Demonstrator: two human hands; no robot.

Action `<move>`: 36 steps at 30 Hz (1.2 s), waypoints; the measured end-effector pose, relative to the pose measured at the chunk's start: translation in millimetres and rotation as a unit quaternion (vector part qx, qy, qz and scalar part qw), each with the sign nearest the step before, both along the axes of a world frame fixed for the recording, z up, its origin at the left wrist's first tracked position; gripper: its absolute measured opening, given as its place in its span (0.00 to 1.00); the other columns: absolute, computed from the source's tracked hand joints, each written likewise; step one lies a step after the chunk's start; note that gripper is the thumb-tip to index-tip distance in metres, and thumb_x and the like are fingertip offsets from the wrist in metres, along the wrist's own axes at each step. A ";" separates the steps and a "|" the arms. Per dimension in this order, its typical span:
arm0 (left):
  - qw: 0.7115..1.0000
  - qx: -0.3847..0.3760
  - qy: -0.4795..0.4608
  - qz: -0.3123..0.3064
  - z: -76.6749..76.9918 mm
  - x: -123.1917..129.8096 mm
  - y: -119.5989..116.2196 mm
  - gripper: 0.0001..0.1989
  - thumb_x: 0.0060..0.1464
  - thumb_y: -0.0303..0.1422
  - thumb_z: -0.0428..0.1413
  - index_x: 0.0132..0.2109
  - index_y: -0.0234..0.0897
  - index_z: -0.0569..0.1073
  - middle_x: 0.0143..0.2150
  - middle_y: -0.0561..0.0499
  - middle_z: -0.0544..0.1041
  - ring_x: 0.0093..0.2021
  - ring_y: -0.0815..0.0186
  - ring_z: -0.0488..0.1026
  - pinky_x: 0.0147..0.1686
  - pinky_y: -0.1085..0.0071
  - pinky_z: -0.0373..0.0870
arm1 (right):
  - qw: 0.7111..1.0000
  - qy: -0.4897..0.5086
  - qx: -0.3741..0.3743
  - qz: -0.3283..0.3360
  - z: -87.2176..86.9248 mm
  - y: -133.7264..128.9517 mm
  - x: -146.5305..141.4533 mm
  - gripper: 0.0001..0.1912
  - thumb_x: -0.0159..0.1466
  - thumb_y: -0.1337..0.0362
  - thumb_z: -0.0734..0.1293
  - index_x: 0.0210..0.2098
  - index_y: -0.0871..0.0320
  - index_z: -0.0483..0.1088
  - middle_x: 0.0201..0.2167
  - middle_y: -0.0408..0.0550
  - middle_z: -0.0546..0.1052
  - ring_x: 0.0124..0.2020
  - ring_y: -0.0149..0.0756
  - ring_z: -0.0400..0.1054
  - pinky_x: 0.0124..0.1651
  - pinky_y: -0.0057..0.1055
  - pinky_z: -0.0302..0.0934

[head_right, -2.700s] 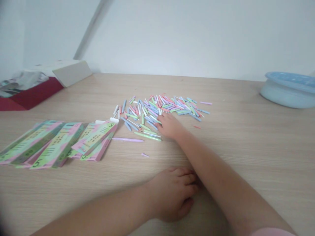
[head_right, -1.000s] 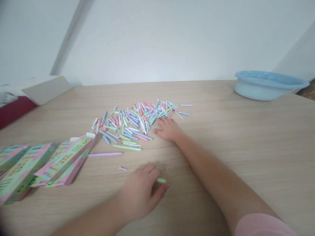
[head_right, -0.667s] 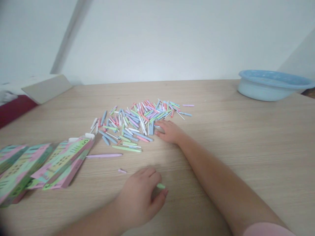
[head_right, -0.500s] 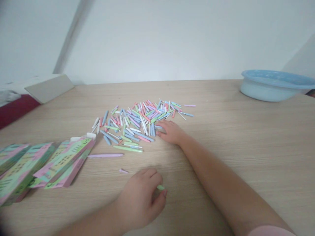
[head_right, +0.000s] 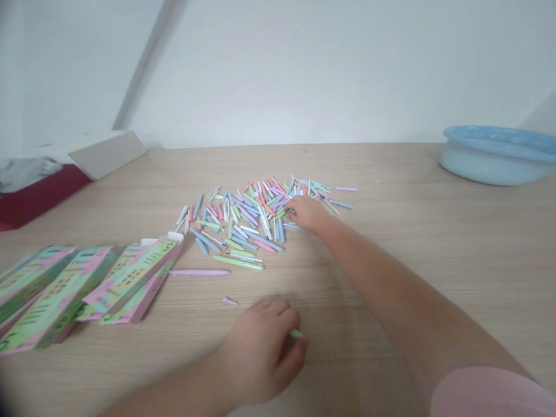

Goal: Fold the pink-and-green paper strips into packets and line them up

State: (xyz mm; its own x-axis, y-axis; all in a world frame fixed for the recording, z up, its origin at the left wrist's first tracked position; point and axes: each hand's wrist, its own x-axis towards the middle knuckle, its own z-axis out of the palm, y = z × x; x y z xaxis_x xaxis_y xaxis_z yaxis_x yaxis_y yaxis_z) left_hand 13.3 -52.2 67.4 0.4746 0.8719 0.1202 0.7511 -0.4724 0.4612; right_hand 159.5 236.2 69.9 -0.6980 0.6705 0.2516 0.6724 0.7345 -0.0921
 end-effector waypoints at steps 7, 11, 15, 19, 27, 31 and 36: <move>1.000 -0.003 0.004 0.003 0.0 1.2 1.3 0.09 0.58 0.40 0.55 0.34 0.42 0.66 0.35 0.51 0.73 0.37 0.60 0.71 0.35 0.60 0.64 | 0.996 -0.082 0.011 0.043 -0.3 12.1 -16.8 0.19 0.68 0.66 0.64 0.57 0.57 0.74 0.52 0.56 0.78 0.54 0.50 0.70 0.58 0.42 0.58; 1.000 -0.005 0.006 0.004 -0.7 1.2 1.1 0.10 0.59 0.41 0.55 0.35 0.42 0.67 0.35 0.50 0.74 0.38 0.60 0.72 0.36 0.60 0.66 | 0.993 -0.107 0.009 0.056 -2.8 17.1 -20.9 0.14 0.69 0.65 0.65 0.52 0.58 0.75 0.50 0.56 0.79 0.53 0.48 0.71 0.56 0.39 0.60; 1.000 -0.009 0.010 0.005 -2.0 1.0 1.7 0.10 0.60 0.42 0.54 0.35 0.42 0.67 0.36 0.50 0.75 0.38 0.59 0.72 0.35 0.61 0.66 | 0.991 -0.123 0.003 0.055 -1.4 18.2 -24.0 0.09 0.69 0.65 0.65 0.45 0.58 0.77 0.46 0.56 0.80 0.49 0.47 0.74 0.51 0.37 0.62; 1.000 -0.001 0.010 0.003 -2.1 1.2 2.3 0.10 0.60 0.42 0.55 0.35 0.42 0.68 0.36 0.50 0.74 0.38 0.60 0.72 0.35 0.61 0.66 | 0.993 -0.114 0.009 0.030 1.2 14.6 -27.8 0.09 0.68 0.67 0.66 0.45 0.61 0.76 0.48 0.60 0.80 0.52 0.51 0.73 0.54 0.40 0.61; 1.000 0.000 0.016 0.001 -0.4 0.6 1.4 0.10 0.61 0.42 0.54 0.36 0.42 0.69 0.36 0.49 0.75 0.39 0.59 0.73 0.37 0.60 0.68 | 0.996 0.003 0.036 -0.085 3.9 -27.3 -29.5 0.19 0.76 0.63 0.53 0.60 0.60 0.66 0.57 0.62 0.75 0.55 0.52 0.72 0.57 0.45 0.63; 1.000 -0.001 0.019 0.002 0.2 0.5 0.7 0.10 0.62 0.42 0.54 0.37 0.42 0.70 0.37 0.50 0.75 0.40 0.59 0.73 0.38 0.60 0.68 | 0.988 0.149 -0.010 -0.035 1.1 -67.2 -15.2 0.19 0.75 0.60 0.55 0.59 0.59 0.69 0.57 0.57 0.76 0.60 0.49 0.69 0.63 0.43 0.61; 0.999 0.001 0.010 0.031 -1.4 2.3 -2.0 0.09 0.62 0.41 0.54 0.39 0.41 0.71 0.39 0.48 0.75 0.41 0.58 0.72 0.39 0.60 0.69 | 0.975 0.205 -0.082 -0.019 -16.2 -140.6 26.5 0.23 0.74 0.62 0.56 0.65 0.53 0.64 0.60 0.54 0.74 0.62 0.48 0.68 0.66 0.49 0.61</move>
State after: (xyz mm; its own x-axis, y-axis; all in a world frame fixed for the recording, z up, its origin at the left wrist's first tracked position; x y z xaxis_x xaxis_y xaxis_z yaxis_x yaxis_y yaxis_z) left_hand 15.7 -54.2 66.0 0.4213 0.8999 0.1131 0.7885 -0.4250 0.4446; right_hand 186.0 95.7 53.7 -0.5348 0.7486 0.3918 0.5813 0.6626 -0.4723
